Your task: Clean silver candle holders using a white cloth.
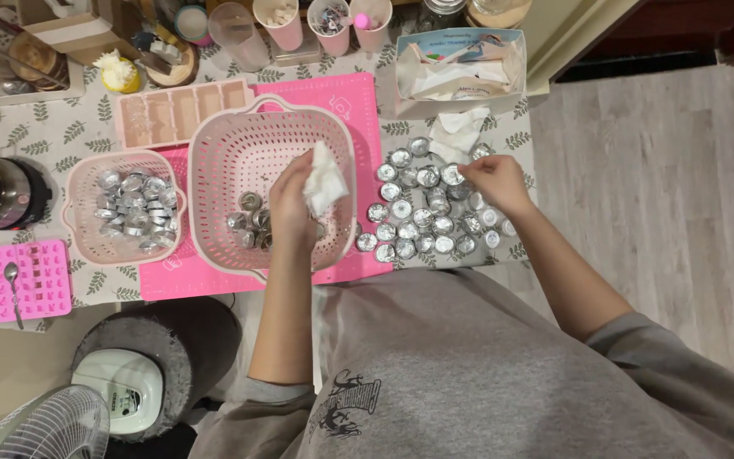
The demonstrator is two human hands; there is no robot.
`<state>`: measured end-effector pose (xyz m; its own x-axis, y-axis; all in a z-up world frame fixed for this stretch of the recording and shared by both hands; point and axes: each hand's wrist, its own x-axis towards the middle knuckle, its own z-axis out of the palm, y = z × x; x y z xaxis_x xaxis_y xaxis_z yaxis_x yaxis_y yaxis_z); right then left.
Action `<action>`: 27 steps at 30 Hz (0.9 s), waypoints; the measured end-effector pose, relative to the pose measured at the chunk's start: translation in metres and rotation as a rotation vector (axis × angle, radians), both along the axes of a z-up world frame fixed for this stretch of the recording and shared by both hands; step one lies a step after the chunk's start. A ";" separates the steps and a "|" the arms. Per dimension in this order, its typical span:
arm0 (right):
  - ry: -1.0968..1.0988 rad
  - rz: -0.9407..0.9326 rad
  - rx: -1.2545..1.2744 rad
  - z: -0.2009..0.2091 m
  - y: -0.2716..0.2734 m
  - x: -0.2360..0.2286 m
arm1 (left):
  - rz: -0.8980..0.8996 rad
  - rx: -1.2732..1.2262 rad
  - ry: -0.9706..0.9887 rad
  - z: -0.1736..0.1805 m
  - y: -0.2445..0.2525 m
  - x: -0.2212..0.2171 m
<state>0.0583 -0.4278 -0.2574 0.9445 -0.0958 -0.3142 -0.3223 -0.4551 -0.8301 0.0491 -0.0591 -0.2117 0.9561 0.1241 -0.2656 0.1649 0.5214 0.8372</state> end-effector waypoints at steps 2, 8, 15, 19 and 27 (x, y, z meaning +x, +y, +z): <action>0.013 -0.010 -0.026 -0.027 -0.010 -0.001 | 0.004 -0.079 0.024 -0.010 0.002 -0.001; 0.033 -0.038 -0.111 -0.032 -0.011 -0.007 | 0.008 -0.259 0.161 -0.021 -0.004 -0.002; -0.048 -0.001 -0.373 -0.004 -0.003 -0.008 | -0.062 -0.367 0.078 -0.001 -0.010 -0.008; -0.082 0.002 -0.291 0.022 0.029 -0.006 | -0.161 -0.133 -0.049 -0.019 -0.008 -0.012; 0.088 0.442 0.374 0.122 0.143 -0.007 | -0.244 -0.014 -0.037 0.034 -0.014 -0.029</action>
